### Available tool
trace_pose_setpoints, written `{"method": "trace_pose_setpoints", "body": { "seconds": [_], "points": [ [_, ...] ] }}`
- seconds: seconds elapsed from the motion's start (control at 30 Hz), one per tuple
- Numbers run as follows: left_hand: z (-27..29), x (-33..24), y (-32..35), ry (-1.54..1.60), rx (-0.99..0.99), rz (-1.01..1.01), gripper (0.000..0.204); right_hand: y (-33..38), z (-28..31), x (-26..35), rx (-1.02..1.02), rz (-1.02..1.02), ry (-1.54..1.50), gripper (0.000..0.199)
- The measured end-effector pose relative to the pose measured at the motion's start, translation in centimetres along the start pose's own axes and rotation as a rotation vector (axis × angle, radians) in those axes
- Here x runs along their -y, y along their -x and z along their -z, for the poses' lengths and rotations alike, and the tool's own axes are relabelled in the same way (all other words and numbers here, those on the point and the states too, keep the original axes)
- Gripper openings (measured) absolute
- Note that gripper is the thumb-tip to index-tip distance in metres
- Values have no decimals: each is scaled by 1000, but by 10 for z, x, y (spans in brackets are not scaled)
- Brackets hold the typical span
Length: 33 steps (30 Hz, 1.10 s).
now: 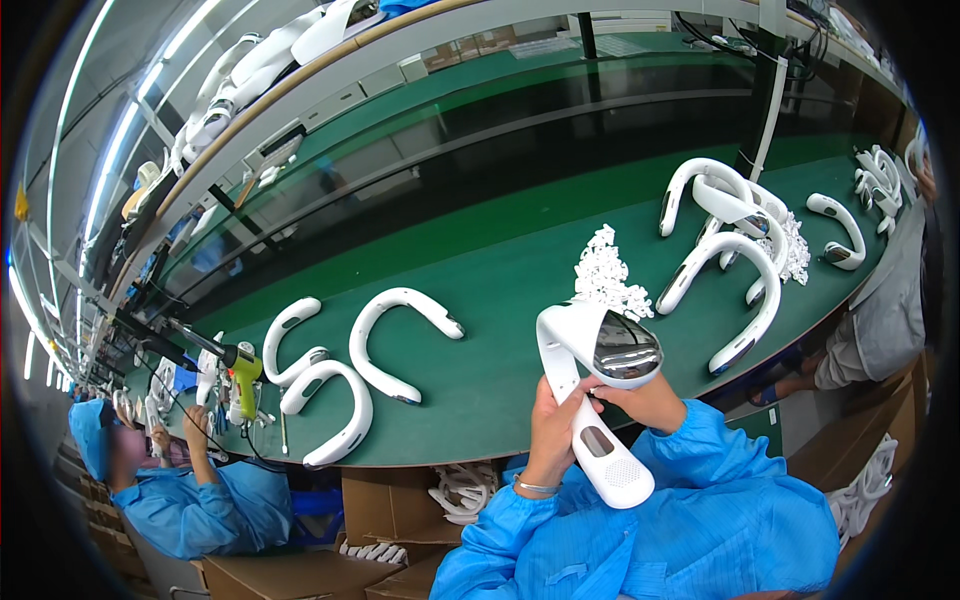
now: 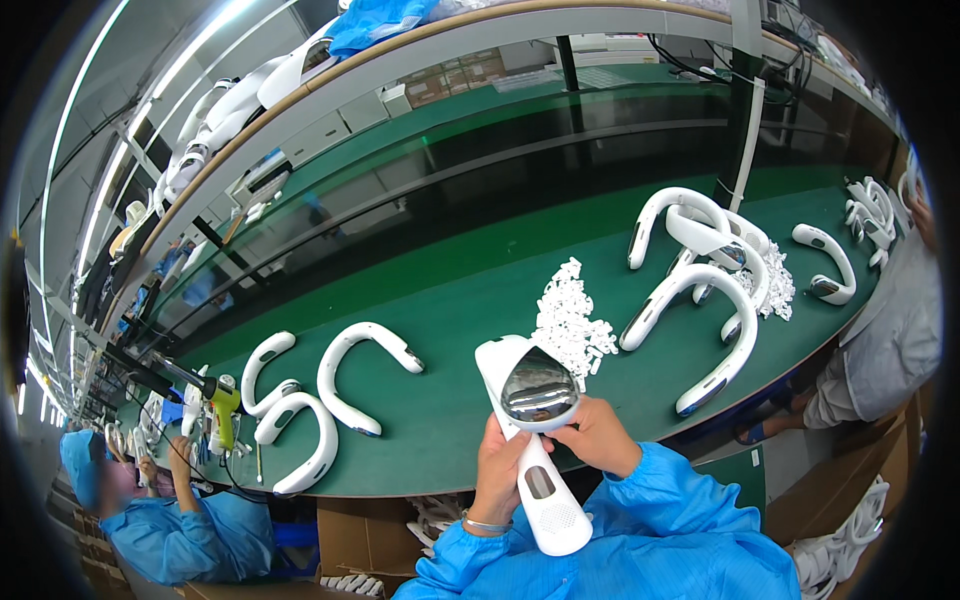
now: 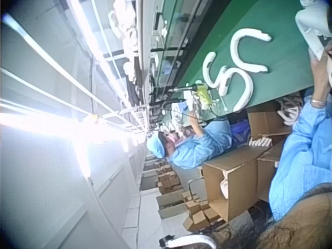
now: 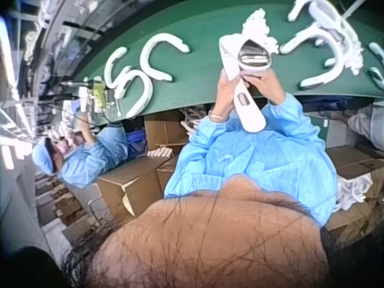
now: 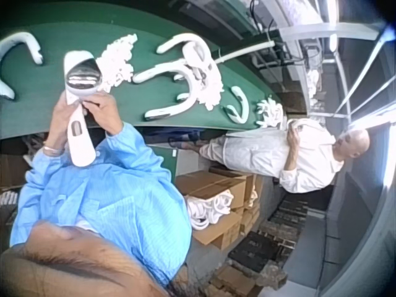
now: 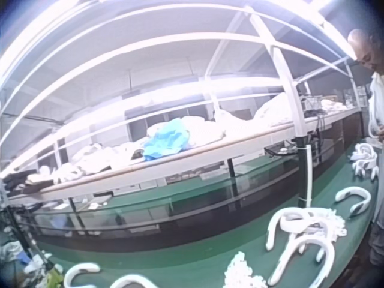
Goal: The recorder is assembling white plastic massager components, attaching small white clips or pins to the curved frames on an industrial assembly bench.
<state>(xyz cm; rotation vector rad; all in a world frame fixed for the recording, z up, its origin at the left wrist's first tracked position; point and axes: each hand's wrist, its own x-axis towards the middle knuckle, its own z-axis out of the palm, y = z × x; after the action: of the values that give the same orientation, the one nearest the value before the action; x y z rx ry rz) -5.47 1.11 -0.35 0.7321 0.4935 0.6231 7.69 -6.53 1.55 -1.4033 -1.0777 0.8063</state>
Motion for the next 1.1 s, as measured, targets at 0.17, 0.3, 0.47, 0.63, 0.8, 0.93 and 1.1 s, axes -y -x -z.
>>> {"method": "trace_pose_setpoints", "body": {
  "seconds": [0.17,0.3,0.47,0.63,0.8,0.93,1.1],
  "points": [
    [2,5,0,-15,-11,-31,34,4,0,3,-50,-259,-293,23],
    [-2,8,2,59,24,-35,37,0,-4,-7,-178,-64,-437,22],
    [-17,4,11,23,83,-87,35,7,-13,-14,-206,-151,-605,23],
    [-9,12,13,-166,26,-181,37,6,-23,0,-243,-174,-404,12],
    [-8,14,18,-311,88,-240,40,11,-12,7,-163,-110,-144,20],
    [-14,9,26,-397,98,-318,44,13,-14,10,-156,-22,-124,22],
    [-10,12,28,-389,84,-371,46,13,-17,11,-158,16,-137,23]
  ]
}}
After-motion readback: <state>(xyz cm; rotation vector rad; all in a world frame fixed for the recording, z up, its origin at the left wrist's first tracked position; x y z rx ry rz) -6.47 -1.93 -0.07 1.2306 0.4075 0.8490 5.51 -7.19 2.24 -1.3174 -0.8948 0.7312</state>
